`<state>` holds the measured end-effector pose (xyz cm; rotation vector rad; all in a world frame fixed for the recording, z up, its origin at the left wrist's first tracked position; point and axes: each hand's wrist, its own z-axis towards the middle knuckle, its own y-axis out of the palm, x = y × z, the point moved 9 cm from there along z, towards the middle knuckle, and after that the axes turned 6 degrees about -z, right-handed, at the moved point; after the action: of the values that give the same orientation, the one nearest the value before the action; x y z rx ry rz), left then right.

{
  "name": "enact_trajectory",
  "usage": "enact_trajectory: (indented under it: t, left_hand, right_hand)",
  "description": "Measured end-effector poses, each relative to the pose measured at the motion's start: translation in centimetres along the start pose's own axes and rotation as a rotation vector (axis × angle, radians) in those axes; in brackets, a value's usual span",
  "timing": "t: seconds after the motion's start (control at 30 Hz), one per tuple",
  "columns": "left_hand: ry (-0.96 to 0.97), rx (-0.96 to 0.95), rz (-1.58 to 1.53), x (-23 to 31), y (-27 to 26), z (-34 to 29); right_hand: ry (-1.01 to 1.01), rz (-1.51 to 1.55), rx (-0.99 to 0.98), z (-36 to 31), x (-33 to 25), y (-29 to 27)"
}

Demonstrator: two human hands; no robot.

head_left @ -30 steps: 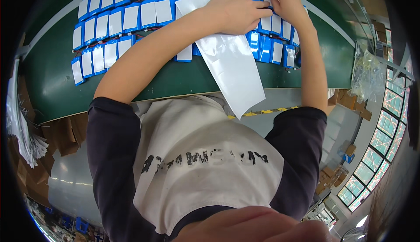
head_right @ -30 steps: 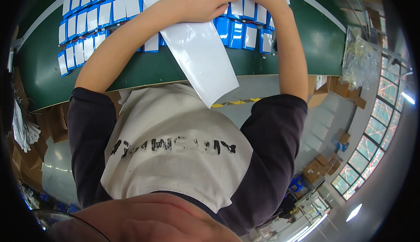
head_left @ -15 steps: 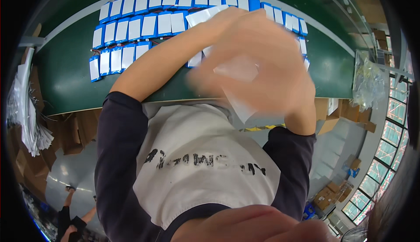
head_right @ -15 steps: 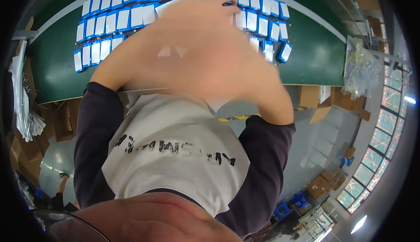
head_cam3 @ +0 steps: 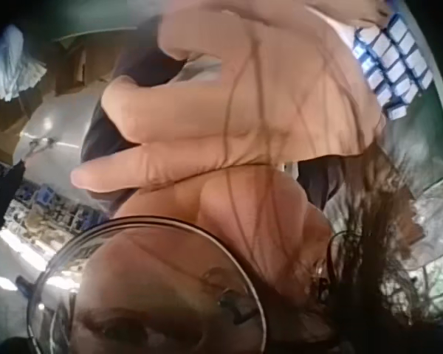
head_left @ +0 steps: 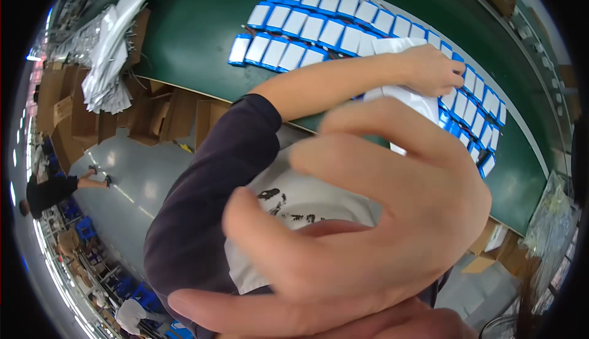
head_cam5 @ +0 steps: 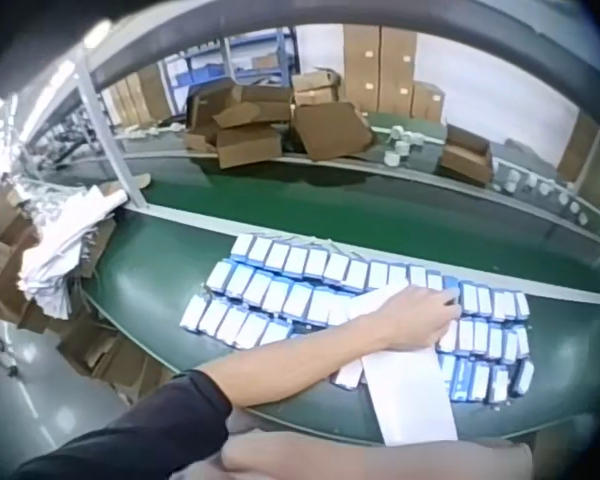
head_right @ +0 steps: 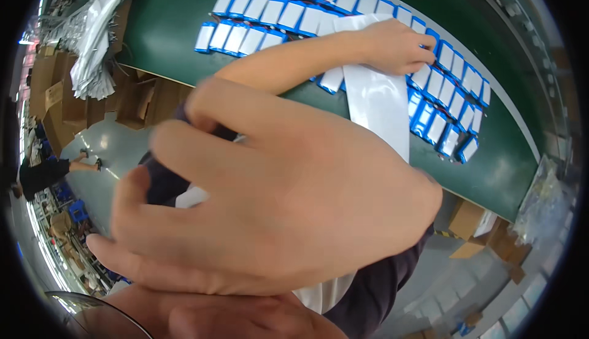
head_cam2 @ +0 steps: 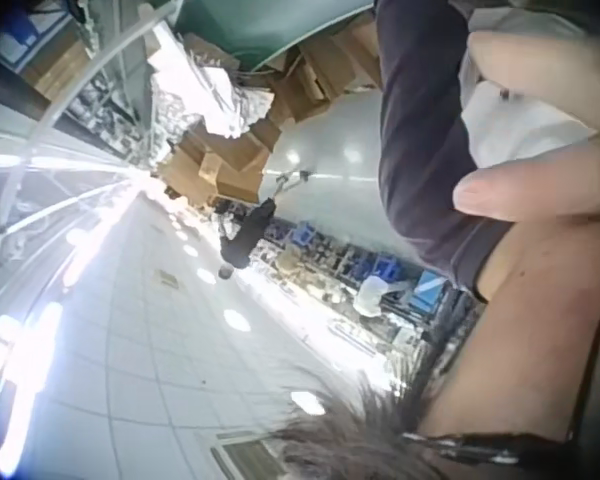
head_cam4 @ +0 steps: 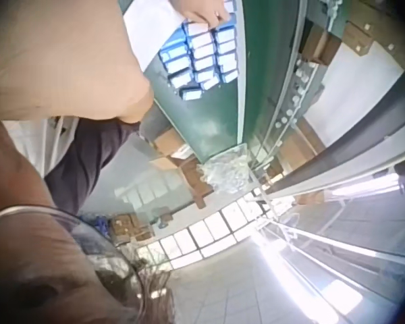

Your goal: The person applies white adhesive labels to blue rectangular battery packs arranged on a green workbench. They repeatedly peel labels from a sheet and press them onto the packs, working across multiple rows.

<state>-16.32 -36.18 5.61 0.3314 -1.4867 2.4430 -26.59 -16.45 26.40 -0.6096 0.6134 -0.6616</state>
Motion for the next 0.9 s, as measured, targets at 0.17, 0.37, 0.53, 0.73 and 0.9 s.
enact_trajectory:
  t: [0.17,0.37,0.53,0.73,0.9]
  left_hand:
    - [0.107,0.244,0.015,-0.6,-4.0,0.3]
    - [0.000,0.326,0.141,-2.1,-9.7,1.0]
    - [-0.130,0.412,0.435,-4.3,-14.5,-0.3]
    - [-0.566,0.807,0.266,-15.1,-29.1,-10.8]
    - [-0.828,0.639,0.789,-15.9,-47.2,-26.5]
  right_hand:
    - [0.080,0.005,0.020,-0.3,0.1,-0.9]
    - [-0.218,-0.016,0.005,-1.3,0.1,-1.8]
    - [-0.222,0.040,-0.191,-1.9,0.7,-4.3]
    - [-0.215,0.177,-0.409,-0.8,1.5,-5.5]
    - [-0.276,0.337,-0.264,0.4,1.5,-6.6]
